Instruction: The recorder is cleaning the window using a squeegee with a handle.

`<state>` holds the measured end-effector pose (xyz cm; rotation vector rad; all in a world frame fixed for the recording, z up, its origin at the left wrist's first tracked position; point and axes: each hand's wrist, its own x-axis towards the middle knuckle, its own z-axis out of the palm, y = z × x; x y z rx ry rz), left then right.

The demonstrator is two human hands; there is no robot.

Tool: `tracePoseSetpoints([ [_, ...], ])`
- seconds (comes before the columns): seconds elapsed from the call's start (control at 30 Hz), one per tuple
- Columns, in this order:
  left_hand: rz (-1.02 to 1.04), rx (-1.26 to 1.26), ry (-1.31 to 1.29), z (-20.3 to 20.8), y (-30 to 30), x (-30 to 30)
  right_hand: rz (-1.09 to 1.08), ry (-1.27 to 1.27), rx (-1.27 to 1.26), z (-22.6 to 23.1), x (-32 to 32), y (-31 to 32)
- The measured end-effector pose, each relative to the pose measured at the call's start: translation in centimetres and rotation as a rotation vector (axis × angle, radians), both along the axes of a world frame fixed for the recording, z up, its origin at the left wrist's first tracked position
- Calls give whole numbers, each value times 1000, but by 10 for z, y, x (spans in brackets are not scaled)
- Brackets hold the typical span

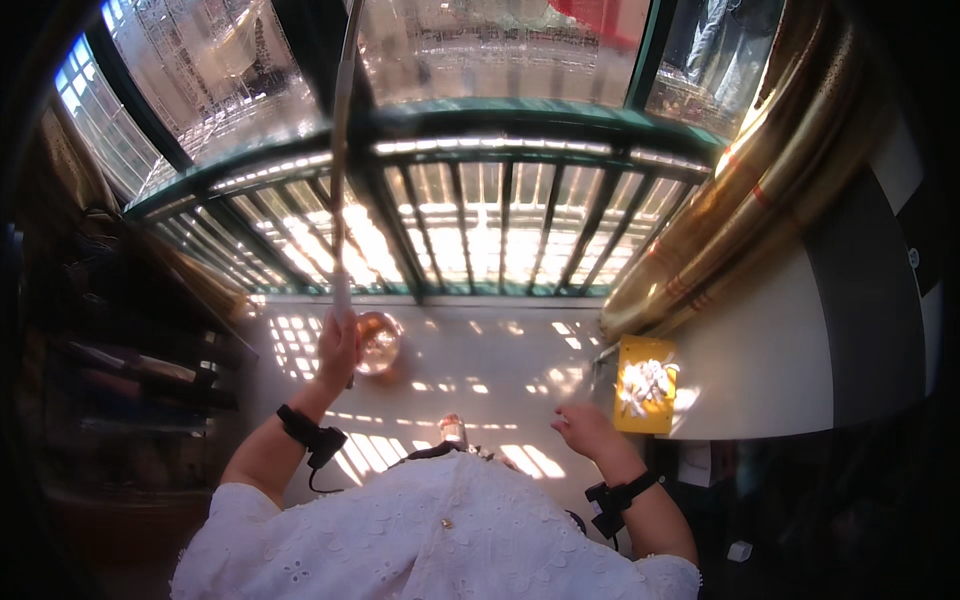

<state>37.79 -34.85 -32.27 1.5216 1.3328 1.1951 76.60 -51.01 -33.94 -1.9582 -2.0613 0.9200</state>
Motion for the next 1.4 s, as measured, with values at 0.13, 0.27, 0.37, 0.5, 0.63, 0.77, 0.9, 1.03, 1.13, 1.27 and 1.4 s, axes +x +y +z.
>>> tracePoseSetpoints([
  [0.13,-78,-245,-119,6,-49,-2,25,-17,-15,-7,3,-17],
  [0.27,-24,-205,-125,30,-42,-4,79,-11,27,0,11,-19],
  [0.37,16,-119,-90,61,-11,5,-98,11,-73,10,10,-14],
  [0.5,19,302,234,68,59,19,60,-109,4,24,2,43],
  [0.63,0,209,60,146,123,68,184,-180,582,152,-42,136],
  [0.77,-27,337,-83,250,143,91,304,-143,1171,260,-79,210],
  [0.9,-31,598,-83,320,195,91,322,-419,1235,338,-91,242],
  [1.03,-111,486,-181,355,195,84,421,-616,1267,344,-68,239],
  [1.13,-142,508,-202,354,198,59,490,-694,1231,337,-30,207],
  [1.27,-123,539,-171,343,190,19,353,-621,920,288,55,153],
  [1.4,-93,492,-133,303,161,-25,179,-658,-469,258,88,56],
])
